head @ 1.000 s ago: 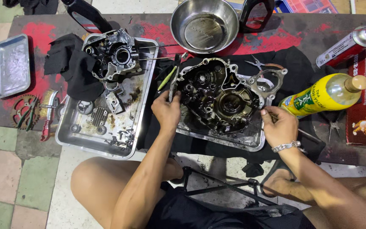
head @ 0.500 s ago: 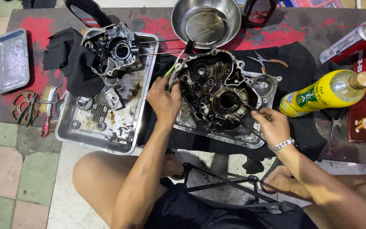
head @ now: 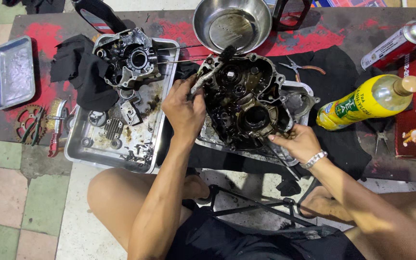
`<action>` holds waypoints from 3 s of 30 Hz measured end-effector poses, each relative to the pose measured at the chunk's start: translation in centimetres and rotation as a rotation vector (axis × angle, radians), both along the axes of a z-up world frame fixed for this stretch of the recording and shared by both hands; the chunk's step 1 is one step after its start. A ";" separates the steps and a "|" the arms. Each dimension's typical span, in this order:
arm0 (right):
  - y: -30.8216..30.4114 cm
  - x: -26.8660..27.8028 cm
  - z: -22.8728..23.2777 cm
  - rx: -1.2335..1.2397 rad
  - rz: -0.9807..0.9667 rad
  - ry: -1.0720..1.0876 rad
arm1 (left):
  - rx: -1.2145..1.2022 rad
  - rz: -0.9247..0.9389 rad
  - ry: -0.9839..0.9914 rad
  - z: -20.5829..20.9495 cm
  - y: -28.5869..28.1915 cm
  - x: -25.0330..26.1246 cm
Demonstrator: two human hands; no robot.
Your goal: The person scrubs a disassembled engine casing with a toothbrush and pours a yellow liquid from a bottle into the tray to clean the parts. The person repeatedly scrubs different areas of the casing and pours more liquid as needed.
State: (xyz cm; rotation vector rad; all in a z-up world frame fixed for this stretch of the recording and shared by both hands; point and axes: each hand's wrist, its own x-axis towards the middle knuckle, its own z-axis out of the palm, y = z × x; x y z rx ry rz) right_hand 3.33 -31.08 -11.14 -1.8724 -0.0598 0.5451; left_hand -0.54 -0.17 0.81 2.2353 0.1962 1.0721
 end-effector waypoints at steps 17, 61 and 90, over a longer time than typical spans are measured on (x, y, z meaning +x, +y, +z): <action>-1.0 1.7 5.6 -0.433 -0.122 -0.799 | -0.805 -0.128 0.160 -7.5 1.8 4.5; -0.9 -0.1 9.0 -0.449 0.156 -1.473 | -1.358 -0.080 0.140 -19.8 1.7 4.2; -4.1 7.5 -4.0 -0.385 0.183 -0.311 | -0.542 0.180 0.786 -11.8 3.2 -0.6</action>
